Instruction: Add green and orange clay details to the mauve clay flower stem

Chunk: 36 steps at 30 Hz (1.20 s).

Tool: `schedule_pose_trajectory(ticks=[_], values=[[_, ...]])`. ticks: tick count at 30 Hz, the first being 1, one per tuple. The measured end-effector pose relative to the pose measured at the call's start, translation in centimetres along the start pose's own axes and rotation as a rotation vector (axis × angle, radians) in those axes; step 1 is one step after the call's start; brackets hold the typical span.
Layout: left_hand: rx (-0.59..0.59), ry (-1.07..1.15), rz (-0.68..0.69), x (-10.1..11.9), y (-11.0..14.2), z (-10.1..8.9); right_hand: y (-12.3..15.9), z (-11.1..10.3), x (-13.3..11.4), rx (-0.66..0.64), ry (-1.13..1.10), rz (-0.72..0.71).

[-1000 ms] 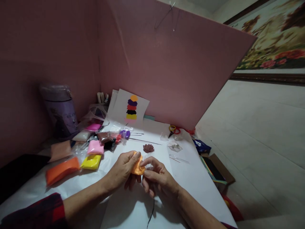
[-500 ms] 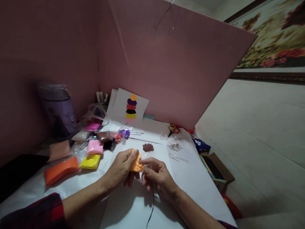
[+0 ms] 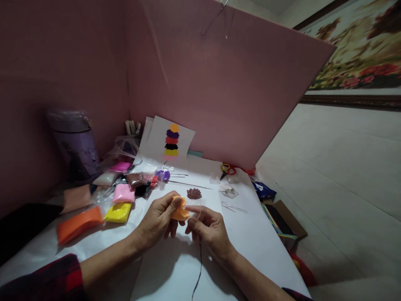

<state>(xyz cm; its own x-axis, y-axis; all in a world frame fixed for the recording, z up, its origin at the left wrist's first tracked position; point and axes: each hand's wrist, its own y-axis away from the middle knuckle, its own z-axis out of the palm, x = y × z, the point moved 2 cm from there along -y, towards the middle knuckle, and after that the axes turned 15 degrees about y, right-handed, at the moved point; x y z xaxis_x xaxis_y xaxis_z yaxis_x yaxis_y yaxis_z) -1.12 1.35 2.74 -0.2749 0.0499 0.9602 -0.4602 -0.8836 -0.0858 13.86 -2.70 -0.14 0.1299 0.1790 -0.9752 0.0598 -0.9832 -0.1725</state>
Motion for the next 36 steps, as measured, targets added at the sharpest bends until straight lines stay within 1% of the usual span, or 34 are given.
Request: schedule_pose_trajectory(ticks=[3, 6, 8, 12, 14, 16, 19, 22, 24, 26, 28, 32, 34, 36], values=[[-0.002, 0.005, 0.032, -0.14, 0.13, 0.00, 0.10, 0.14, -0.11, -0.029, 0.033, -0.005], [-0.007, -0.009, 0.054, -0.26, 0.14, -0.07, 0.13, 0.34, -0.03, -0.068, 0.012, 0.006], [-0.011, -0.017, 0.058, -0.32, 0.05, -0.13, 0.15, 0.40, 0.03, -0.053, 0.003, -0.007], [-0.011, -0.011, 0.050, -0.37, -0.09, -0.22, 0.22, 0.44, 0.23, 0.027, 0.028, -0.062], [-0.014, -0.015, 0.039, -0.42, -0.05, -0.21, 0.28, 0.56, 0.34, 0.034, 0.058, -0.080], [-0.026, -0.018, 0.025, -0.52, 0.05, -0.16, 0.31, 0.70, 0.43, 0.021, 0.075, -0.075], [-0.041, -0.020, 0.009, -0.68, 0.20, -0.05, 0.30, 0.83, 0.41, -0.024, 0.040, -0.033], [-0.030, -0.027, 0.006, -0.74, 0.24, 0.03, 0.28, 0.82, 0.18, -0.083, 0.002, -0.001], [-0.016, -0.028, 0.004, -0.67, 0.19, 0.02, 0.31, 0.74, 0.00, -0.092, 0.023, 0.005], [-0.010, -0.024, -0.014, -0.56, 0.08, -0.02, 0.38, 0.63, -0.09, -0.066, 0.057, 0.002], [-0.032, -0.014, -0.057, -0.49, -0.05, -0.03, 0.43, 0.52, -0.03, -0.022, 0.067, -0.007], [-0.092, 0.052, -0.169, -0.57, -0.12, 0.04, 0.31, 0.45, 0.30, 0.048, 0.003, -0.005], [-0.089, 0.082, -0.197, -0.62, -0.06, 0.09, 0.14, 0.52, 0.45, 0.039, -0.045, 0.022], [-0.088, 0.098, -0.203, -0.63, 0.01, 0.17, -0.03, 0.62, 0.57, -0.003, -0.097, 0.050]])
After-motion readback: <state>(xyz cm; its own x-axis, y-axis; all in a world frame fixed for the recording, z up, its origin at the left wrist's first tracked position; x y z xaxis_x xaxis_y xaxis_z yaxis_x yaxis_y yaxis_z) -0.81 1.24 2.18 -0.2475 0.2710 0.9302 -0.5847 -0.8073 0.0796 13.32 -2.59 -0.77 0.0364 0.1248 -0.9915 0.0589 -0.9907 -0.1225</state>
